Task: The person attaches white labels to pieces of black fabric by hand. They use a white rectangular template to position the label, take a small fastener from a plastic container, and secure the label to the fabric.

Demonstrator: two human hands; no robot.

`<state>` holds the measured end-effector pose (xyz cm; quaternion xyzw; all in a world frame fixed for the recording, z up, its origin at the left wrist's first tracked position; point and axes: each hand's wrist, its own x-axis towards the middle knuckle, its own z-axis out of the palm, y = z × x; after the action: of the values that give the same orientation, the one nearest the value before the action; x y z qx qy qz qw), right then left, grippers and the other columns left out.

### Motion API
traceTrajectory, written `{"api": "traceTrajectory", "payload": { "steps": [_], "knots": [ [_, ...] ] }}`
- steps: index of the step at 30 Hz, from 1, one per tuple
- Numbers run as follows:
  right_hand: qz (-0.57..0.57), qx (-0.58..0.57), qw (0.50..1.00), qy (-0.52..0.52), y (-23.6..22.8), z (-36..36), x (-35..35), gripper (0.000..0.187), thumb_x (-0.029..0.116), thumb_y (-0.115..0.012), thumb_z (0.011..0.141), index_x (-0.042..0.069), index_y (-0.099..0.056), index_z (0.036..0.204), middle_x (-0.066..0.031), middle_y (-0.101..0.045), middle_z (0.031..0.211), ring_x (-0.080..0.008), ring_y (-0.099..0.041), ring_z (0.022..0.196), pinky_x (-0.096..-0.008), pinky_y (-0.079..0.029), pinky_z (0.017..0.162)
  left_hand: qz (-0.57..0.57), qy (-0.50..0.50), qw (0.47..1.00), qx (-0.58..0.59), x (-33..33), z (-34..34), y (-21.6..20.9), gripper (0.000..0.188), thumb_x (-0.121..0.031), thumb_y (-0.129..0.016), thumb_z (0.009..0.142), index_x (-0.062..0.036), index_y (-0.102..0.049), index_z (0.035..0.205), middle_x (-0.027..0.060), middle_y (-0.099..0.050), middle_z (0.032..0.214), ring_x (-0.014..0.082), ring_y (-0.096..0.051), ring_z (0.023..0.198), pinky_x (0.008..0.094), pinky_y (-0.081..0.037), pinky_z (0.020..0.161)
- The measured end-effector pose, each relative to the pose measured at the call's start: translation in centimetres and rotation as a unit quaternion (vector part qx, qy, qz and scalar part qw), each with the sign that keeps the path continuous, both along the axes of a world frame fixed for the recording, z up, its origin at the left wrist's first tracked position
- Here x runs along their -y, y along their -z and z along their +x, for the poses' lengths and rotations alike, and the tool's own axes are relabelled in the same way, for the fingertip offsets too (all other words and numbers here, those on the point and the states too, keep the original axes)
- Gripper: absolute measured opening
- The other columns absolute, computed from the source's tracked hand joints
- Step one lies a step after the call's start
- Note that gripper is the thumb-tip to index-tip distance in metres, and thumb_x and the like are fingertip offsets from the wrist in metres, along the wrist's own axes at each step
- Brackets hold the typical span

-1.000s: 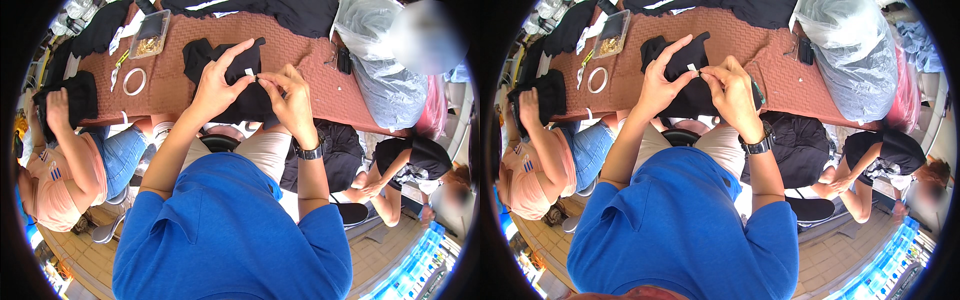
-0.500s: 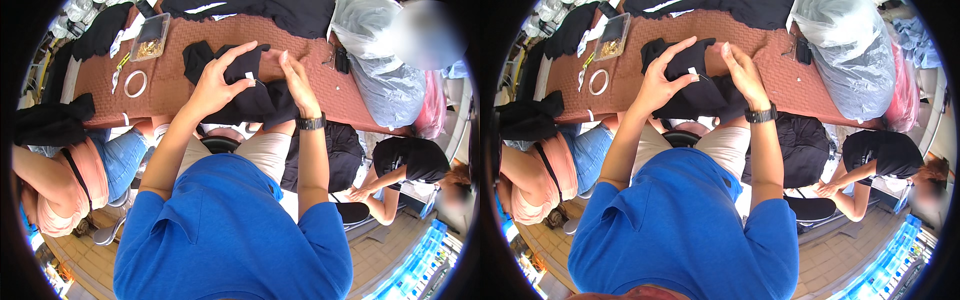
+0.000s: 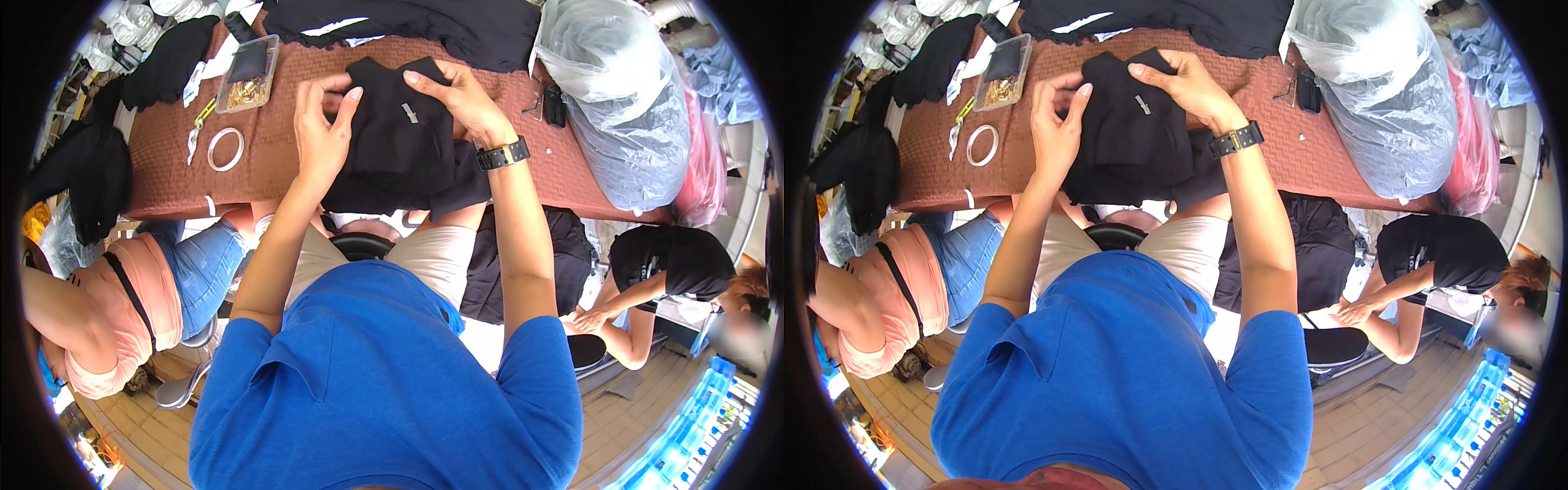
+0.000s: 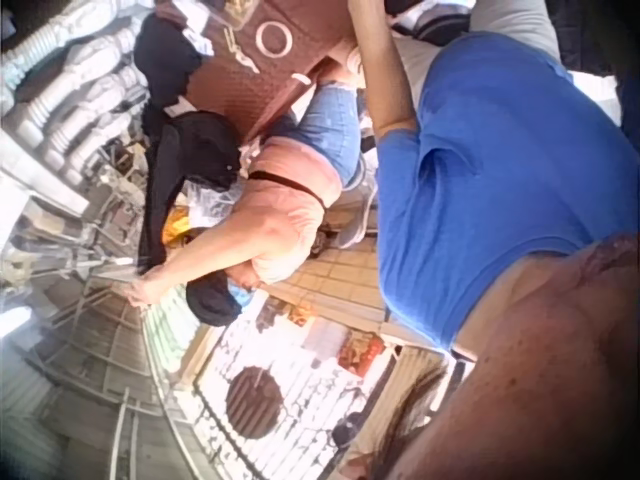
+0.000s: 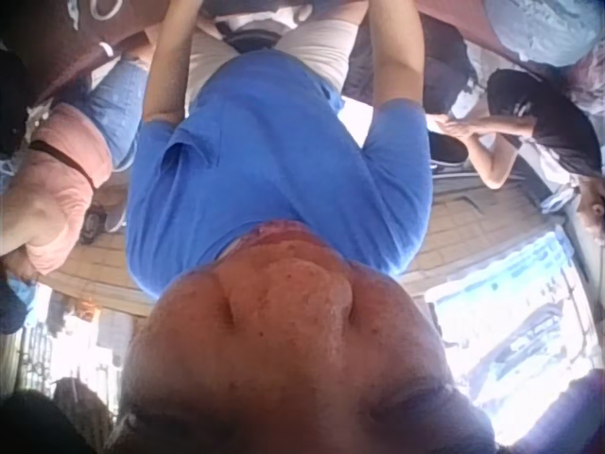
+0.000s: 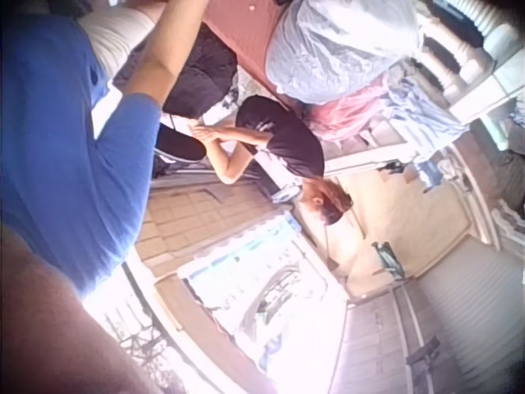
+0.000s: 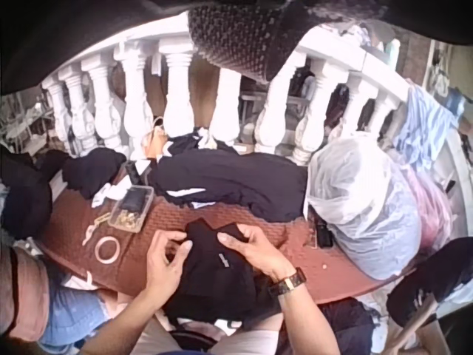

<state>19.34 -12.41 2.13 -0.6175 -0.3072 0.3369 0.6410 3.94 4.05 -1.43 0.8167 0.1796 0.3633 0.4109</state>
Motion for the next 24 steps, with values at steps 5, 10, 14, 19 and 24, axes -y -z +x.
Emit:
{"api": "traceTrajectory", "payload": {
  "steps": [5,10,14,19,24],
  "knots": [
    [-0.075,0.33,0.937,-0.091,-0.8,-1.7,-1.1,0.028,0.024,-0.076,0.089,-0.001,-0.073,0.102,-0.0157,-0.074,0.097,-0.0278,-0.072,0.09,-0.038,-0.056,0.079,-0.67,0.373,0.614,-0.188,-1.6,-0.5,1.0,0.101,-0.084,-0.034,0.091,0.0062,-0.063,0.125,0.0197,-0.07,0.11,0.0296,-0.071,0.102,0.0376,-0.059,0.09],
    [-0.107,0.559,0.819,-0.073,2.0,-10.3,-0.6,0.014,0.014,-0.076,0.078,0.008,-0.068,0.088,-0.0093,-0.055,0.09,-0.0311,-0.066,0.077,-0.0432,-0.055,0.07,-0.715,0.237,0.636,-0.167,-1.6,-1.2,1.7,0.048,-0.045,-0.062,0.099,-0.0022,-0.064,0.12,0.0116,-0.072,0.104,0.0231,-0.074,0.093,0.0342,-0.063,0.066],
    [-0.04,0.54,0.839,-0.058,3.7,-14.6,1.6,0.022,0.012,-0.076,0.081,0.007,-0.07,0.101,-0.011,-0.054,0.094,-0.0292,-0.062,0.079,-0.0388,-0.053,0.068,-0.743,0.266,0.598,-0.14,-2.4,-1.6,5.3,0.032,-0.029,-0.061,0.101,-0.0019,-0.066,0.119,0.0107,-0.073,0.115,0.023,-0.071,0.103,0.0377,-0.058,0.092],
    [-0.066,0.389,0.918,-0.034,3.3,-13.6,4.8,0.019,0.001,-0.075,0.079,0.003,-0.069,0.097,-0.0118,-0.058,0.089,-0.031,-0.061,0.076,-0.0382,-0.052,0.068,-0.78,0.28,0.555,-0.075,-2.1,-2.9,4.3,0.041,-0.028,-0.055,0.103,0.0034,-0.06,0.129,0.0162,-0.068,0.126,0.0271,-0.068,0.114,0.0407,-0.054,0.103],
    [-0.056,0.375,0.909,0.174,1.1,-10.8,4.0,0.015,-0.004,-0.071,0.086,-0.002,-0.067,0.1,-0.0129,-0.057,0.096,-0.0279,-0.063,0.078,-0.0378,-0.051,0.069,-0.77,0.336,0.539,-0.062,-1.1,-3.3,2.9,0.04,-0.02,-0.051,0.101,0.006,-0.058,0.13,0.0169,-0.066,0.129,0.0265,-0.066,0.117,0.04,-0.051,0.106]
  ]
}}
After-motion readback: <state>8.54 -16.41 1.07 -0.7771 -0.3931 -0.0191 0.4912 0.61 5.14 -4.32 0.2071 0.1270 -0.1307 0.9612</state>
